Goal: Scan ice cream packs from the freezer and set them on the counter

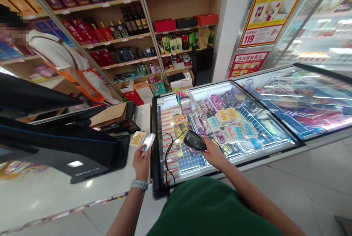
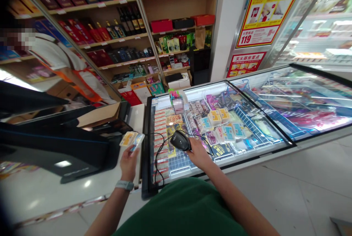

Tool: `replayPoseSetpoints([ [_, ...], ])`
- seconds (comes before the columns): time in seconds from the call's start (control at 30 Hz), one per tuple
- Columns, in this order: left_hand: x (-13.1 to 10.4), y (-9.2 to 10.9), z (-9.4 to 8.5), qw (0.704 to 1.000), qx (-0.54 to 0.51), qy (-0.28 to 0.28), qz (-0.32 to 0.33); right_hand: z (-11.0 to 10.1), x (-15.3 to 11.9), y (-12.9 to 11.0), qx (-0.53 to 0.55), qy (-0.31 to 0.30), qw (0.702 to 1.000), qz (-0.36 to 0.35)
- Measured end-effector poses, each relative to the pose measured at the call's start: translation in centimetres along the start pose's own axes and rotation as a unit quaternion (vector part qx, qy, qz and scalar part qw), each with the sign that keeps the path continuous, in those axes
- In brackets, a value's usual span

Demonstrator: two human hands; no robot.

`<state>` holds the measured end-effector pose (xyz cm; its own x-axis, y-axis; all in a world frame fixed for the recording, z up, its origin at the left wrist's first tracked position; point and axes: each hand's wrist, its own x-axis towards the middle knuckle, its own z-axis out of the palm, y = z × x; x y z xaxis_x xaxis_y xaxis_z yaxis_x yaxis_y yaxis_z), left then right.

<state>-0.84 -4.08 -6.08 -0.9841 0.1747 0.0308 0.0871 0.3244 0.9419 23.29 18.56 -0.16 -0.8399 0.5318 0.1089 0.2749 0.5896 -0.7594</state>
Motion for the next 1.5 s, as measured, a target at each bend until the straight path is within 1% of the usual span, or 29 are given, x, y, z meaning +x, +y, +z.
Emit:
replayPoseSetpoints([
  [0.07, -0.1, -1.4, -1.4, 0.997, 0.046, 0.053, 0.034, 0.3, 0.0, 0.1, 0.001, -0.005, 1.0, -0.002],
  [0.13, -0.3, -2.6, -2.5, 0.992, 0.082, 0.094, 0.034, 0.5, 0.0, 0.2, 0.0, -0.009, 1.0, -0.004],
  [0.2, -0.6, -3.6, -3.3, 0.986, 0.112, 0.122, 0.033, 0.8, 0.1, 0.3, -0.003, -0.014, 1.0, -0.005],
  [0.3, -1.0, -4.7, -4.1, 0.974, 0.159, 0.154, 0.055, 0.9, 0.0, 0.4, -0.008, -0.02, 1.0, -0.004],
  [0.47, -1.2, -6.2, -4.9, 0.965, 0.181, 0.161, 0.103, 0.8, 0.0, 0.2, 0.0, -0.021, 1.0, -0.004],
  [0.57, -1.2, -7.2, -5.0, 0.962, 0.192, 0.165, 0.099, 0.7, 0.0, 0.2, 0.004, -0.019, 1.0, -0.003],
  [0.73, -1.1, -8.4, -4.8, 0.962, 0.218, 0.143, 0.077, 0.8, -0.1, 0.4, -0.008, -0.023, 1.0, 0.001],
  [0.97, -0.6, -8.6, -4.5, 0.963, 0.232, 0.124, 0.055, 0.5, -0.2, 0.7, 0.006, -0.02, 1.0, -0.008],
  [1.1, -0.6, -8.6, -4.4, 0.963, 0.235, 0.123, 0.045, 0.4, -0.1, 0.5, 0.005, -0.021, 1.0, 0.0],
  [1.23, -1.0, -8.6, -4.4, 0.954, 0.268, 0.122, 0.049, 0.3, -0.1, 0.4, 0.001, -0.023, 1.0, 0.005],
  [1.37, -1.3, -8.0, -4.3, 0.943, 0.3, 0.132, 0.054, 0.3, -0.2, 0.4, 0.002, -0.021, 1.0, 0.002],
  [1.5, -1.5, -6.9, -3.8, 0.933, 0.316, 0.15, 0.081, 0.4, -0.3, 0.5, -0.004, -0.022, 1.0, -0.004],
])
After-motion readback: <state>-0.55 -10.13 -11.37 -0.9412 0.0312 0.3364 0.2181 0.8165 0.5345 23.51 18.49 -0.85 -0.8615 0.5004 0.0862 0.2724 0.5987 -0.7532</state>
